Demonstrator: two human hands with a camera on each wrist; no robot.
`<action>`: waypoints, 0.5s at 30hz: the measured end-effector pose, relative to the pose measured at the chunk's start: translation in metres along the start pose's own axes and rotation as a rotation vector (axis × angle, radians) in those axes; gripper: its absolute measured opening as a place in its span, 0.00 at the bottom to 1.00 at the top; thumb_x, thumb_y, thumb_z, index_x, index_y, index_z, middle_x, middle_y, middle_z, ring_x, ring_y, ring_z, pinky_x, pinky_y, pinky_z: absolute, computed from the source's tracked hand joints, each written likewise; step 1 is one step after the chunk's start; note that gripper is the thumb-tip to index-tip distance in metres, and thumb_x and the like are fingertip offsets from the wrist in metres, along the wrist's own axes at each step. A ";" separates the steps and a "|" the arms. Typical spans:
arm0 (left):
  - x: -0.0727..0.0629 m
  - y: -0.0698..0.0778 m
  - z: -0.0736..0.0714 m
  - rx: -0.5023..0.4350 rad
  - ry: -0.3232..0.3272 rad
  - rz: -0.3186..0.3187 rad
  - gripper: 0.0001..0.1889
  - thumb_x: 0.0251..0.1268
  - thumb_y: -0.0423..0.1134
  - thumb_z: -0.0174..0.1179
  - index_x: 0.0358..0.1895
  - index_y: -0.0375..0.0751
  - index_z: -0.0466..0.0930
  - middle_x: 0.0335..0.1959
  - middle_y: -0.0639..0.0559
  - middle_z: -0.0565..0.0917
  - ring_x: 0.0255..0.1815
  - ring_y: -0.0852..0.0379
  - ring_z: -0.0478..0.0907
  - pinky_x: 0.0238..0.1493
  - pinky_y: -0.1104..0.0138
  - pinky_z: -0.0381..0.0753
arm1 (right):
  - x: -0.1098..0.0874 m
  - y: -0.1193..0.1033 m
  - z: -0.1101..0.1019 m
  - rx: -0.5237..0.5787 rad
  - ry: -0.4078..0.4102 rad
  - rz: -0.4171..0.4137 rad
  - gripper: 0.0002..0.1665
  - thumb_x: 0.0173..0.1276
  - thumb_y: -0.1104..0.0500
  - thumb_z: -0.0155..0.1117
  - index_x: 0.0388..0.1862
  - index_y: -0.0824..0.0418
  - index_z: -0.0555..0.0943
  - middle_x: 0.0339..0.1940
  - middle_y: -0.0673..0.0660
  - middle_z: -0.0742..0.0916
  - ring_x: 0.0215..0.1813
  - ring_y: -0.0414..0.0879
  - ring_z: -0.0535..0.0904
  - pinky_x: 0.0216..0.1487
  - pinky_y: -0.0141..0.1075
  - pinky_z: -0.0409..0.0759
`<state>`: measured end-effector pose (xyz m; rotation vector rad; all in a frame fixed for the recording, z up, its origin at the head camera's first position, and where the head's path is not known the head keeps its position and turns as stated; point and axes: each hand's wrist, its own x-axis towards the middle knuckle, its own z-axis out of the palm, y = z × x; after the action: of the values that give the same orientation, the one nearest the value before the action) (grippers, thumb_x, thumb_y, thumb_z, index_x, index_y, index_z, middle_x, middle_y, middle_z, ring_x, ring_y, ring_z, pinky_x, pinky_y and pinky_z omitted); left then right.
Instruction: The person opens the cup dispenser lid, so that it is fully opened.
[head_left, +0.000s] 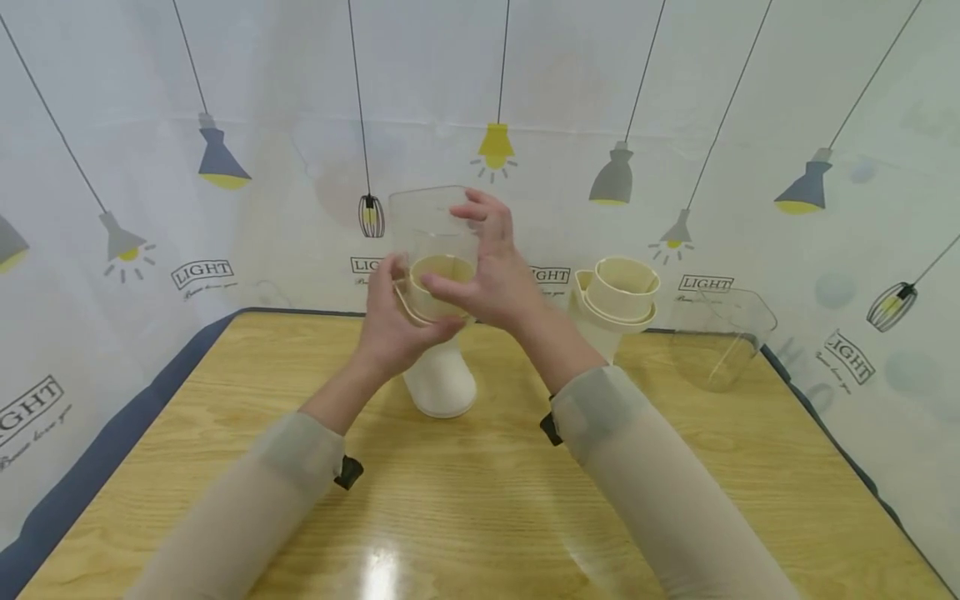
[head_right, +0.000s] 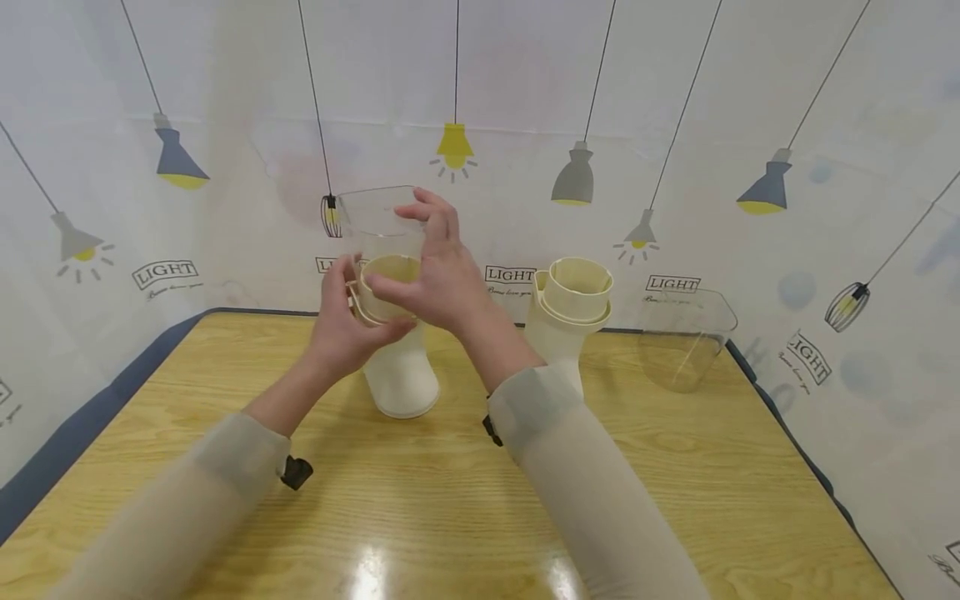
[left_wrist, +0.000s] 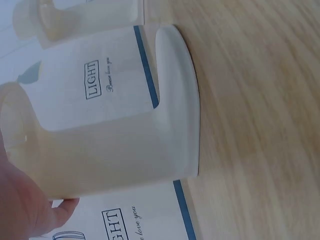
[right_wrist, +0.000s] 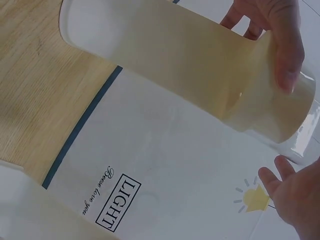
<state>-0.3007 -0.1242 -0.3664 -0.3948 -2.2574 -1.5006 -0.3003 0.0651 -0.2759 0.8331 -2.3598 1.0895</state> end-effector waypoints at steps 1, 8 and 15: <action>-0.001 0.001 0.002 0.021 0.020 0.007 0.64 0.44 0.55 0.89 0.82 0.47 0.56 0.75 0.41 0.67 0.72 0.46 0.70 0.75 0.47 0.77 | 0.000 -0.001 0.001 0.011 0.012 0.004 0.55 0.64 0.48 0.84 0.79 0.56 0.59 0.90 0.54 0.58 0.84 0.61 0.69 0.80 0.58 0.75; -0.006 0.005 0.013 0.084 0.104 0.029 0.67 0.42 0.57 0.90 0.83 0.46 0.55 0.75 0.41 0.67 0.73 0.45 0.68 0.75 0.45 0.76 | -0.004 -0.004 0.009 0.063 0.087 0.079 0.62 0.60 0.47 0.87 0.82 0.53 0.57 0.83 0.59 0.66 0.77 0.60 0.76 0.74 0.55 0.81; -0.013 0.013 0.017 0.125 0.139 -0.008 0.69 0.41 0.56 0.89 0.85 0.45 0.52 0.77 0.39 0.66 0.76 0.42 0.65 0.77 0.42 0.71 | -0.007 -0.010 0.018 0.076 0.155 0.125 0.59 0.60 0.44 0.88 0.78 0.53 0.59 0.83 0.57 0.71 0.76 0.59 0.78 0.72 0.52 0.84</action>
<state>-0.2864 -0.1034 -0.3677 -0.2375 -2.2301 -1.3385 -0.2902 0.0485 -0.2857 0.6093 -2.2781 1.2532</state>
